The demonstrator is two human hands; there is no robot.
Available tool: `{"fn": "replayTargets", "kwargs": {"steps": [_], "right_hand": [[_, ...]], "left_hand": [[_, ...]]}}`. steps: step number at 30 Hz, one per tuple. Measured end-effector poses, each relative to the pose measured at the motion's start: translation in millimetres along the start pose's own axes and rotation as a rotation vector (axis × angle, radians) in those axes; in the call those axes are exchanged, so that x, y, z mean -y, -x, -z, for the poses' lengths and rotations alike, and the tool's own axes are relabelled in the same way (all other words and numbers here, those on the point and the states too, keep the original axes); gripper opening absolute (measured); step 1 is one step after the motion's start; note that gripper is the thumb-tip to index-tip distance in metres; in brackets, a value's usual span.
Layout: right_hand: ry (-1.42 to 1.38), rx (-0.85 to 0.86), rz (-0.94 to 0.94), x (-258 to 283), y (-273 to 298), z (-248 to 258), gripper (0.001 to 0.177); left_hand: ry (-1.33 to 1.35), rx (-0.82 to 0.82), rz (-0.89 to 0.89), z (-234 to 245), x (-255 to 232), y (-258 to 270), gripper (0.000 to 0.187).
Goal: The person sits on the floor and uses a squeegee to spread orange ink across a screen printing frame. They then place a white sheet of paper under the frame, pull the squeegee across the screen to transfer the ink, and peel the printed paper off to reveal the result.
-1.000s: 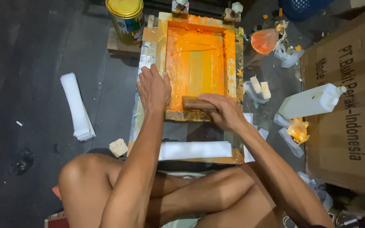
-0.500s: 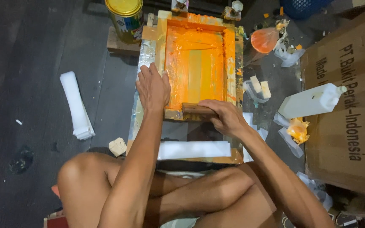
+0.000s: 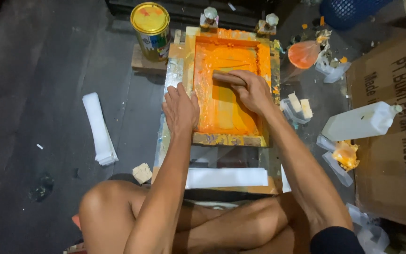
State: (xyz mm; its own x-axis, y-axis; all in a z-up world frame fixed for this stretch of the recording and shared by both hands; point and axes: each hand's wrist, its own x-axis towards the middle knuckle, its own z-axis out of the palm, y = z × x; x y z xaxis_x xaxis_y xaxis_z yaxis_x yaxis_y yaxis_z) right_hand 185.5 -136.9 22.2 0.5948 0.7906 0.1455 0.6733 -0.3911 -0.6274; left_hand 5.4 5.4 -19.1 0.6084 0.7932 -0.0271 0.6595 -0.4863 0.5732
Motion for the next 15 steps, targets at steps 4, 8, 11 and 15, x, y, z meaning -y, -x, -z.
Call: {"fn": "replayTargets", "kwargs": {"steps": [4, 8, 11, 15], "right_hand": [[-0.003, 0.083, 0.024, 34.2, 43.1, 10.0, 0.038], [-0.098, 0.203, -0.017, 60.3, 91.2, 20.8, 0.048], [-0.089, 0.239, -0.003, 55.2, 113.4, 23.2, 0.051], [-0.098, 0.312, -0.058, 56.4, 122.4, 29.8, 0.047]], "left_hand": [[-0.002, -0.02, -0.013, 7.3, -4.4, 4.9, 0.049], [-0.002, -0.083, -0.043, 0.6, 0.9, 4.7, 0.049], [-0.004, -0.124, -0.066, -7.0, 5.1, 2.9, 0.049], [0.007, -0.112, -0.055, -2.2, 3.2, 3.5, 0.049]]}}
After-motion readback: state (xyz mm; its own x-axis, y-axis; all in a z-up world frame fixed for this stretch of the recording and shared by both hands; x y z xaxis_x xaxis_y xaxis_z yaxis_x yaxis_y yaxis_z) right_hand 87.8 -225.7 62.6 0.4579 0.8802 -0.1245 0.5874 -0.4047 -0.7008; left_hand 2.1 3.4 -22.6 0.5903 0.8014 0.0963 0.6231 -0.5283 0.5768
